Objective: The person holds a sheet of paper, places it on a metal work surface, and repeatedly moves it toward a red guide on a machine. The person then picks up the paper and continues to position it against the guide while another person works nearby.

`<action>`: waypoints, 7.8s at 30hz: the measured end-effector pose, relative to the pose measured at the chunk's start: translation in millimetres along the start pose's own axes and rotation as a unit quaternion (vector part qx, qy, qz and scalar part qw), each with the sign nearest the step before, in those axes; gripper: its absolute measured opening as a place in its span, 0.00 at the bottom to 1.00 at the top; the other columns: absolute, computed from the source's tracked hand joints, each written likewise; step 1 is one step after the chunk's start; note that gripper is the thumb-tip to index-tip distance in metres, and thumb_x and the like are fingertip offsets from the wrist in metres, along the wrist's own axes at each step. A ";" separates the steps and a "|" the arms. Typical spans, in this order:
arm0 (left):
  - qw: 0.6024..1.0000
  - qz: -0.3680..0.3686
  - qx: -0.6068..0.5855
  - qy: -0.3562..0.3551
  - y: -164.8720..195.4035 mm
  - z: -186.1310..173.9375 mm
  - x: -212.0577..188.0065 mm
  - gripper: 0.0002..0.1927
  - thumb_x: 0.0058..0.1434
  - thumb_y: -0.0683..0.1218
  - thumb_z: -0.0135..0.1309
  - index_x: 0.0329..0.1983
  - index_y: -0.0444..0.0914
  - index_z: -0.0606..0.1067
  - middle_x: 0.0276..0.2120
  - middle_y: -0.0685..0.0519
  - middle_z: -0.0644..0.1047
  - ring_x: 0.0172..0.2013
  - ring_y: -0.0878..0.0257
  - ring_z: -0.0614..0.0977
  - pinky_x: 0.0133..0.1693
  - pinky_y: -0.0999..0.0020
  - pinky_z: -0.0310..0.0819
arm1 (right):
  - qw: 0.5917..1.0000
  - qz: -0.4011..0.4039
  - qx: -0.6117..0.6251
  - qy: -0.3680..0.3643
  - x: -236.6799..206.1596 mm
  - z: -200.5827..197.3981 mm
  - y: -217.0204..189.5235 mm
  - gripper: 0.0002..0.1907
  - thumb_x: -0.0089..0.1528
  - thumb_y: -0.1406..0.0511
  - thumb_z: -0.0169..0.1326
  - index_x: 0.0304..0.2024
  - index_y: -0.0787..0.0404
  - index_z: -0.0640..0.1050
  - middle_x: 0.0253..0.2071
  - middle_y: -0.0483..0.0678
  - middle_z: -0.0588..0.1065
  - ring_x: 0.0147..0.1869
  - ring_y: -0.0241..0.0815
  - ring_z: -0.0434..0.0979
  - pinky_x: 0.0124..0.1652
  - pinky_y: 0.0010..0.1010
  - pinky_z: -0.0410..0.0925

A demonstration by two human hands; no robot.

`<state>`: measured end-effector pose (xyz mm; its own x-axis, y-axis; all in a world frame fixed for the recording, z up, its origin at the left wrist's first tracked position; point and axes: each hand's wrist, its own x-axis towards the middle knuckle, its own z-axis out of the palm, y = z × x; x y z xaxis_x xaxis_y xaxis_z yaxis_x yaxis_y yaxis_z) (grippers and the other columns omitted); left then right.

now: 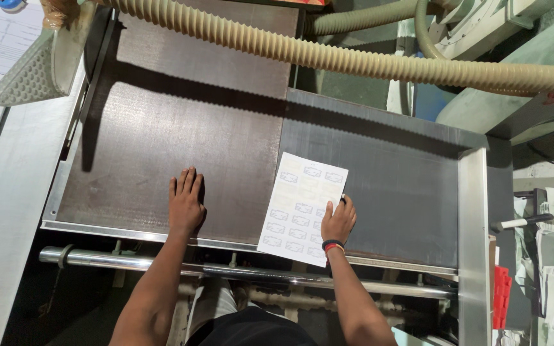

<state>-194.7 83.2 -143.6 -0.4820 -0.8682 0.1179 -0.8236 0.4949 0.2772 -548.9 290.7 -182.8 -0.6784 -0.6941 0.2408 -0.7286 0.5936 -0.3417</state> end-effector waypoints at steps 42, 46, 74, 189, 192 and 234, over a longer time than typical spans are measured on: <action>1.000 -0.003 -0.024 0.004 -33.3 6.8 -20.0 0.38 0.49 0.39 0.51 0.68 0.39 0.65 0.73 0.47 0.60 0.74 0.54 0.55 0.72 0.49 0.41 | 0.999 -0.029 -0.004 0.027 -22.0 -0.8 -23.7 0.19 0.70 0.60 0.49 0.49 0.73 0.74 0.64 0.60 0.68 0.66 0.61 0.66 0.65 0.51 0.56; 1.000 -0.003 -0.028 0.010 -27.2 -0.5 -18.4 0.38 0.49 0.40 0.51 0.68 0.39 0.66 0.73 0.48 0.60 0.74 0.54 0.56 0.72 0.49 0.41 | 0.999 -0.028 -0.016 0.030 -20.0 0.6 -19.0 0.19 0.70 0.60 0.49 0.50 0.72 0.74 0.63 0.59 0.68 0.66 0.60 0.67 0.65 0.51 0.57; 1.000 0.010 0.008 -0.017 4.4 -7.7 -13.2 0.44 0.48 0.39 0.52 0.74 0.38 0.63 0.76 0.45 0.58 0.77 0.53 0.53 0.75 0.48 0.36 | 0.999 -0.015 0.026 0.024 -11.1 -1.7 8.2 0.19 0.66 0.62 0.54 0.54 0.70 0.74 0.63 0.61 0.69 0.65 0.63 0.67 0.62 0.52 0.58; 1.000 -0.006 0.012 -0.006 6.0 -1.8 -14.6 0.41 0.47 0.38 0.51 0.69 0.41 0.66 0.74 0.49 0.60 0.74 0.56 0.55 0.74 0.50 0.39 | 1.000 0.000 0.002 0.001 -11.5 -8.2 5.6 0.18 0.70 0.59 0.48 0.50 0.69 0.75 0.64 0.56 0.68 0.67 0.56 0.65 0.65 0.49 0.56; 1.000 -0.008 0.008 -0.004 6.6 -1.2 -14.6 0.41 0.47 0.38 0.50 0.69 0.41 0.65 0.74 0.49 0.60 0.75 0.56 0.55 0.74 0.50 0.39 | 1.000 0.000 0.001 -0.001 -10.4 -8.8 6.1 0.18 0.70 0.59 0.48 0.50 0.69 0.75 0.64 0.56 0.68 0.66 0.56 0.65 0.65 0.49 0.56; 0.999 -0.002 -0.018 0.033 -16.3 -5.6 -21.3 0.36 0.50 0.39 0.49 0.67 0.39 0.67 0.72 0.48 0.61 0.73 0.54 0.57 0.72 0.49 0.43 | 0.999 -0.030 -0.007 0.041 -20.3 -0.3 -8.7 0.19 0.69 0.59 0.49 0.50 0.70 0.75 0.63 0.58 0.69 0.67 0.59 0.67 0.65 0.51 0.57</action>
<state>-169.4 93.4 -145.3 -0.4562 -0.8717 0.1788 -0.8137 0.4900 0.3127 -528.9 299.8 -184.4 -0.6382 -0.6939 0.3335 -0.7693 0.5576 -0.3119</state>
